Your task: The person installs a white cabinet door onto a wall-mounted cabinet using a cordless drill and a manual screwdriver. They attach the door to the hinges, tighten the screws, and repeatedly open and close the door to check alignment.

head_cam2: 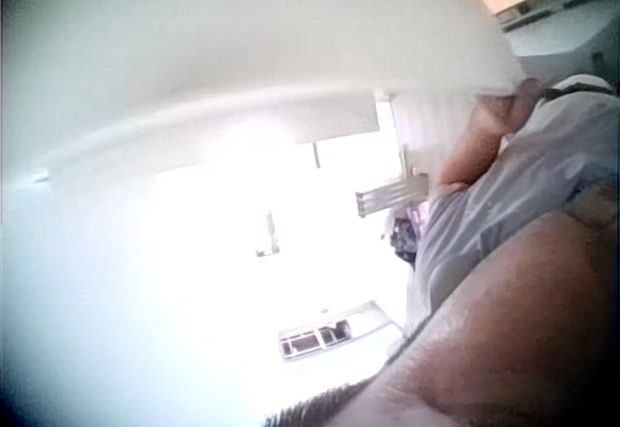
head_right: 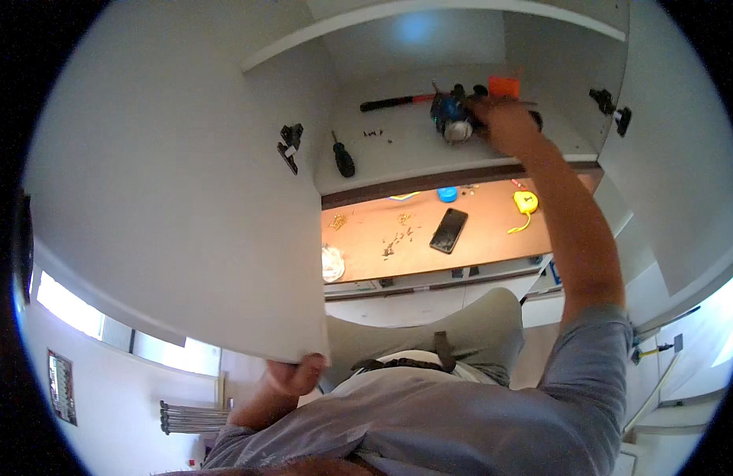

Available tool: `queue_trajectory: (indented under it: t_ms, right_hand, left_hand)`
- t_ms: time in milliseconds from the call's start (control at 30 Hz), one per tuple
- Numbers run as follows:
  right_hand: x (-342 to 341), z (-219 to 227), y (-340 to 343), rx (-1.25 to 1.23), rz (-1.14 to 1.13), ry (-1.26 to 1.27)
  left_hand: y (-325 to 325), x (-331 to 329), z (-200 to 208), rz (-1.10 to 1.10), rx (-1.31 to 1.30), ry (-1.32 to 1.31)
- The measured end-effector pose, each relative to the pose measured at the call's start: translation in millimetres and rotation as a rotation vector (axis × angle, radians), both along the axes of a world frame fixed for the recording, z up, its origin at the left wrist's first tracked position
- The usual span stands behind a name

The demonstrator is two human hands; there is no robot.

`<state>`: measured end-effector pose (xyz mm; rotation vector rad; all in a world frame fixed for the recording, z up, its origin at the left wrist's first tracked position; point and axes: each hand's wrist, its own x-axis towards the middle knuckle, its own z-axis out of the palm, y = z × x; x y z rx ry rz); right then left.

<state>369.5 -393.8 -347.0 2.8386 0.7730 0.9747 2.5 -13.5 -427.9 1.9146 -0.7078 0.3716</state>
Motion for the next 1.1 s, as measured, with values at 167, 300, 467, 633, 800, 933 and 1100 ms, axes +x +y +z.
queue_trajectory:
  t_ms: [167, 300, 467, 633, 800, 933, 1100]
  right_hand:
    - [28.3, -15.4, 24.3, -0.047, 0.073, 0.045]
    - [6.1, -11.8, 33.3, 0.182, 0.029, 0.187]
    - [-6.7, -65.5, 13.3, 1.601, 0.813, 0.787]
    - [-62.4, -83.3, -6.7, 1.571, 0.852, 0.551]
    - [-61.2, -68.4, 27.8, 1.363, 0.532, 0.391]
    - [-42.0, -66.4, 29.8, 1.161, 0.372, 0.262]
    - [-42.6, -61.8, 45.7, 1.027, 0.236, 0.142]
  left_hand:
    - [-36.4, 47.9, -20.1, 0.026, 0.324, -0.364]
    - [-66.6, 94.5, -9.3, 0.01, 0.548, -0.414]
    - [-84.5, 149.5, 1.9, 0.215, 0.831, -0.42]
    - [-94.3, 192.6, -17.5, 0.395, 0.836, -0.562]
    - [-96.8, 216.1, -28.9, 0.446, 0.869, -0.551]
    - [-91.2, 216.6, -33.7, 0.351, 0.828, -0.432]
    - [-65.3, 186.0, -84.6, 0.162, 0.492, -0.3]
